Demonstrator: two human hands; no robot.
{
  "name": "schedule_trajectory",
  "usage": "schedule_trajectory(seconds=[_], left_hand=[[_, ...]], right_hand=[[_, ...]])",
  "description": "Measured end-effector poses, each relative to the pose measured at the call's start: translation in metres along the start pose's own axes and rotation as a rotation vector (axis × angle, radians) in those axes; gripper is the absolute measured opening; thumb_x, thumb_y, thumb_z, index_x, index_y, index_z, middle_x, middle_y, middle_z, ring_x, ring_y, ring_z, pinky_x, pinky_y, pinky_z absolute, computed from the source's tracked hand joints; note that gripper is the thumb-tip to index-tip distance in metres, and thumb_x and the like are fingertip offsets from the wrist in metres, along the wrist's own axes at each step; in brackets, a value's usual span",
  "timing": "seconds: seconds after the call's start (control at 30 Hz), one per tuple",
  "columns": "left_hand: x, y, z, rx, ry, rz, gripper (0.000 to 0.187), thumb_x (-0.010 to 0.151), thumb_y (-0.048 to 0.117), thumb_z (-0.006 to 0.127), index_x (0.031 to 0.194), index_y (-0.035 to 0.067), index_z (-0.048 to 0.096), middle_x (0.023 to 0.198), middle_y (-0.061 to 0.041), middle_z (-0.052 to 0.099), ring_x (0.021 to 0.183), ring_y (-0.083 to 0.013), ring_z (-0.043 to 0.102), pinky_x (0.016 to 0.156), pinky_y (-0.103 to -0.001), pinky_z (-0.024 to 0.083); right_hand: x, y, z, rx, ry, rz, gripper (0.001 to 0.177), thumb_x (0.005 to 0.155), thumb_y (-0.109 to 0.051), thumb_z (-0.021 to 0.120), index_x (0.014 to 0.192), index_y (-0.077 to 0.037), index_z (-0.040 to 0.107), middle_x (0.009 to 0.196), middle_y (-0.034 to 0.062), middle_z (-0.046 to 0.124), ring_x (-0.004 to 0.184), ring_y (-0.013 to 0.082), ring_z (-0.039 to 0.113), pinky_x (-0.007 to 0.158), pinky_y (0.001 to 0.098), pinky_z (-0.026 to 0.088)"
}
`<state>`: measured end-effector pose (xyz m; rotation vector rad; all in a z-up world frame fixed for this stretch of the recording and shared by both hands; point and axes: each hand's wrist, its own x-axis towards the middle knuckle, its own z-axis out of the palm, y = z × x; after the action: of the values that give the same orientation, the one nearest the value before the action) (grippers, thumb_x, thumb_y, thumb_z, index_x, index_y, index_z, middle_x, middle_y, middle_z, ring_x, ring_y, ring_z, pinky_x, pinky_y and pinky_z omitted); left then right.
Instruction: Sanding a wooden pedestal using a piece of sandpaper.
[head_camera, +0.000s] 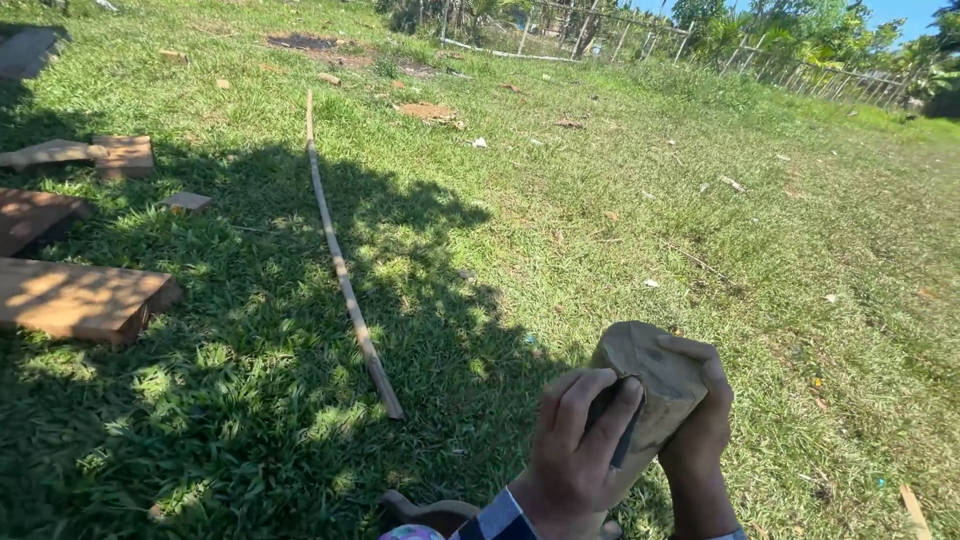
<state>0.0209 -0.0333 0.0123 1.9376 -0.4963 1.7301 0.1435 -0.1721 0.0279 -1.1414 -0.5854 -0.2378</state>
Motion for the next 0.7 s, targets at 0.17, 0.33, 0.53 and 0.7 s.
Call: schedule_trajectory(seconds=[0.17,0.33,0.53,0.7], left_hand=[[-0.028,-0.003,0.000,-0.057,0.011,-0.038,0.057,0.093,0.014,0.074,0.147,0.001,0.060,0.141,-0.018,0.053,0.127,-0.0360,0.056,0.108,-0.048,0.053],[-0.030,-0.002,0.001,-0.147,0.037,-0.063,0.068,0.075,0.018,0.071,0.139,-0.002,0.059,0.132,-0.021,0.051,0.116,-0.0390,0.054,0.099,-0.053,0.049],[-0.010,-0.005,0.008,-0.174,-0.014,-0.158,0.063,0.091,0.003,0.066,0.153,0.006,0.060,0.147,-0.016,0.053,0.135,-0.0362,0.054,0.116,-0.047,0.052],[-0.046,-0.007,0.011,-0.269,0.003,-0.184,0.066,0.077,0.000,0.065,0.144,0.001,0.062,0.138,-0.019,0.054,0.126,-0.0381,0.053,0.112,-0.050,0.047]], right_hand=[[0.000,-0.003,-0.006,-0.014,0.022,0.012,0.052,0.103,-0.045,0.039,0.120,0.000,0.059,0.119,0.0193,0.064,0.113,0.0302,0.062,0.102,0.0420,0.049],[0.001,-0.007,-0.011,-0.063,0.061,0.010,0.052,0.104,-0.046,0.042,0.120,0.001,0.058,0.121,0.0198,0.062,0.115,0.0315,0.061,0.104,0.0437,0.049],[0.003,-0.013,-0.012,-0.037,0.049,-0.021,0.053,0.103,-0.048,0.042,0.120,-0.001,0.058,0.121,0.0199,0.061,0.117,0.0331,0.061,0.104,0.0480,0.049],[0.001,-0.017,-0.006,-0.076,0.054,-0.018,0.054,0.104,-0.051,0.040,0.118,-0.001,0.057,0.121,0.0213,0.062,0.119,0.0343,0.062,0.106,0.0490,0.049]])
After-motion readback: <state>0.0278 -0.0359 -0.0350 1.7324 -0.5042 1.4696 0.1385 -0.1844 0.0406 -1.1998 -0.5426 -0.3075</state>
